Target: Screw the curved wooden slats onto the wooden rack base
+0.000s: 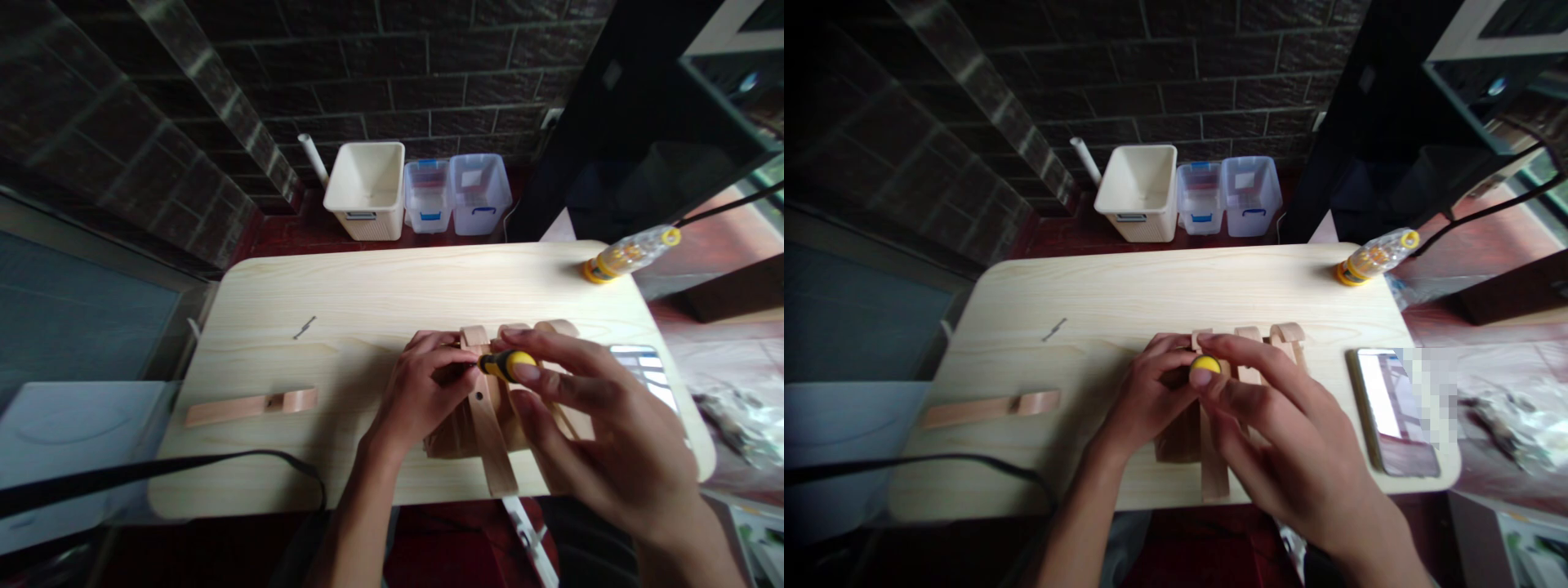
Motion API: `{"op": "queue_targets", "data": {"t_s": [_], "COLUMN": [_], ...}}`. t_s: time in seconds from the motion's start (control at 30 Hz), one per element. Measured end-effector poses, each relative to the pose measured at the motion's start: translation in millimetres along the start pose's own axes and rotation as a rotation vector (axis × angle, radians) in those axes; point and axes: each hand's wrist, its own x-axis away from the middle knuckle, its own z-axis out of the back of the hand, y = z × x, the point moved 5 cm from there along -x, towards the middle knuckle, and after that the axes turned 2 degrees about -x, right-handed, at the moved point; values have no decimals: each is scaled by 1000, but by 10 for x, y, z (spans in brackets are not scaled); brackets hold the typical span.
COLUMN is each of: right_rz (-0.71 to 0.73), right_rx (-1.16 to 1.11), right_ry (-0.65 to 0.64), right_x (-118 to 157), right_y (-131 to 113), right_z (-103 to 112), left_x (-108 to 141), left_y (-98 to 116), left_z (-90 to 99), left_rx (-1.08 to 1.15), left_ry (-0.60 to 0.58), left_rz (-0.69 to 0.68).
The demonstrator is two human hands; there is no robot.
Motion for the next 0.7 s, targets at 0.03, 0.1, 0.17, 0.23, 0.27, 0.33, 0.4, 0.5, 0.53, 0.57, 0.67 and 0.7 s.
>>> {"op": "queue_targets", "data": {"t_s": [0.03, 0.1, 0.17, 0.23, 0.27, 0.33, 0.4, 0.5, 0.53, 0.57, 0.67, 0.7], "right_rz": [-3, -17, -31, -36, -33, -20, -9, -17, -24, -31, -47, -44], "right_rx": [-28, -53, -35, -6, 2, 3, -6, -32, -40, -45, -34, -26], "right_ry": [-9, -23, -20, -3, 4, 6, -1, -17, -20, -22, -13, -9], "right_x": [3, 6, 0, -9, -14, -17, -14, -5, -2, 0, 5, 6], "right_y": [0, 5, 13, 17, 17, 11, 1, -3, -2, 2, 17, 18], "right_z": [-6, -16, -19, -13, -11, -10, -12, -20, -22, -24, -23, -20], "left_x": [1, 4, 4, 1, 0, -2, -2, 0, 1, 2, 0, -1], "left_y": [0, -3, -5, -8, -9, -9, -8, -8, -7, -7, -4, -3], "left_z": [1, -1, -4, -8, -10, -9, -7, -4, -4, -2, 0, 0], "left_rx": [-2, -1, -2, -4, -4, 1, 3, 1, 1, 2, 4, 5], "left_ry": [1, 2, 7, 9, 8, 10, 9, 7, 6, 8, 13, 14], "left_rz": [1, -1, -5, -5, -4, -2, 1, 4, 2, -2, -13, -14]}}
